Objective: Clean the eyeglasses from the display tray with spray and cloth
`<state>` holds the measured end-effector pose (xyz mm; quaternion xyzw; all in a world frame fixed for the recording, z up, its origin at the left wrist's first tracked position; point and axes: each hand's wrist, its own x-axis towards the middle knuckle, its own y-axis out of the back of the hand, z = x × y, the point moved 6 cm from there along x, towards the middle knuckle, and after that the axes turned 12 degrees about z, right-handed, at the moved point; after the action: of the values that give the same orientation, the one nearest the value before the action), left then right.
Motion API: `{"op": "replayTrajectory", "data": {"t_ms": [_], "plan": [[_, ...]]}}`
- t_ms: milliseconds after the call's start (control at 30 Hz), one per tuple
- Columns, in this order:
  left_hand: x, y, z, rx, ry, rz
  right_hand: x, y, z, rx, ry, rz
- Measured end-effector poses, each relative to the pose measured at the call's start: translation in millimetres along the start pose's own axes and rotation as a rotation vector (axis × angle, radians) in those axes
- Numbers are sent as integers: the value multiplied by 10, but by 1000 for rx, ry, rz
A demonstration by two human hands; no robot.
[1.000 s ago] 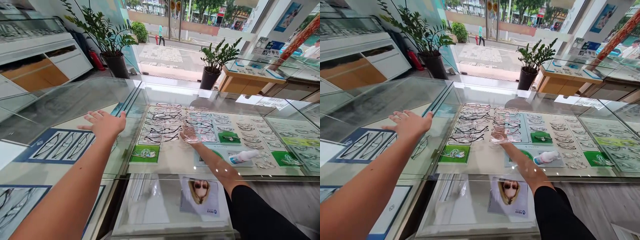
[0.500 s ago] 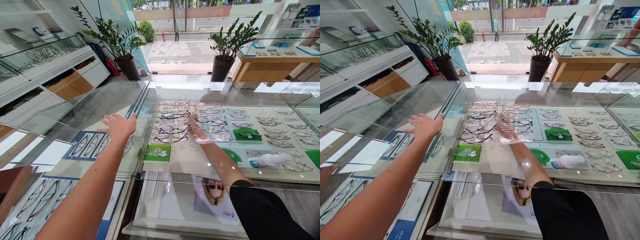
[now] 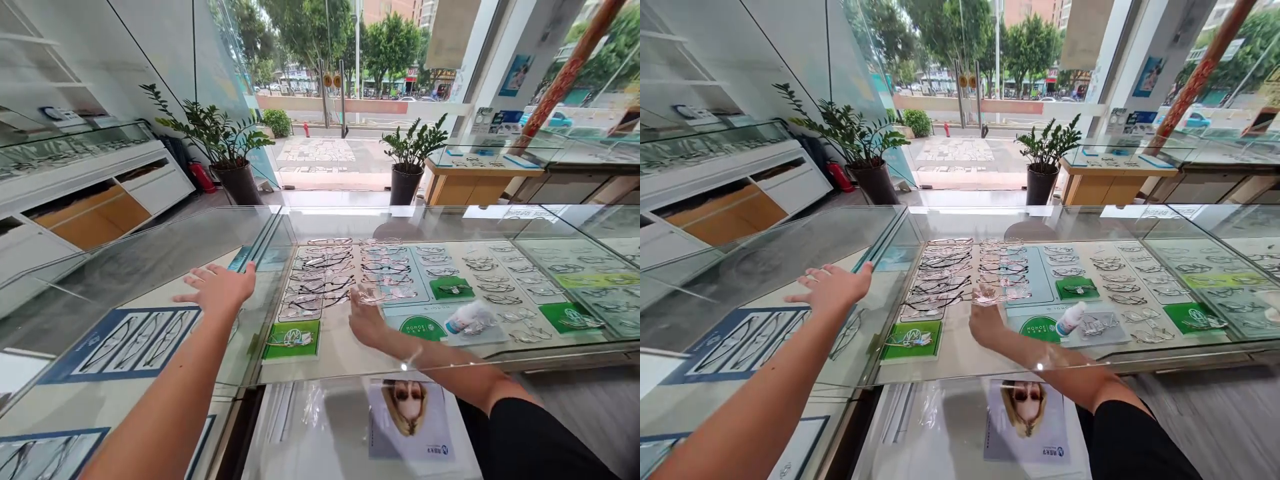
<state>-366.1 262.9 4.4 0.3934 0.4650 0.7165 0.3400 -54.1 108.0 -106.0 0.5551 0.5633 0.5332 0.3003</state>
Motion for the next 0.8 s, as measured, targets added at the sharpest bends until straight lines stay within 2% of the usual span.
{"op": "replayTrajectory", "data": {"t_ms": [100, 200, 300, 367, 467, 500, 567, 633, 733, 800], "plan": [[22, -1, 6, -23, -9, 45, -566, 77, -166, 37, -19, -106], [22, -2, 23, -25, -11, 56, -1045, 320, -322, 152, 16, -247], [8, 8, 38, -29, -8, 38, -1335, 682, -444, 261, 27, -429], [0, 28, 44, -38, -8, 42, -1438, 982, -547, 311, 47, -502], [-11, 56, 50, -52, -12, 54, -1552, 1500, -776, 342, 136, -537], [-13, 62, 52, -56, -15, 56, -1572, 1696, -858, 345, 161, -511], [-13, 62, 52, -57, -13, 55, -1565, 2095, -1012, 334, 213, -443], [-7, 51, 50, -55, -9, 52, -1424, 2488, -1125, 296, 268, -330], [12, 15, 41, -58, -8, 52, -863, 2935, -1145, 188, 305, -127], [26, -9, 32, -71, -12, 56, -303, 3017, -1073, 55, 320, -74]]}}
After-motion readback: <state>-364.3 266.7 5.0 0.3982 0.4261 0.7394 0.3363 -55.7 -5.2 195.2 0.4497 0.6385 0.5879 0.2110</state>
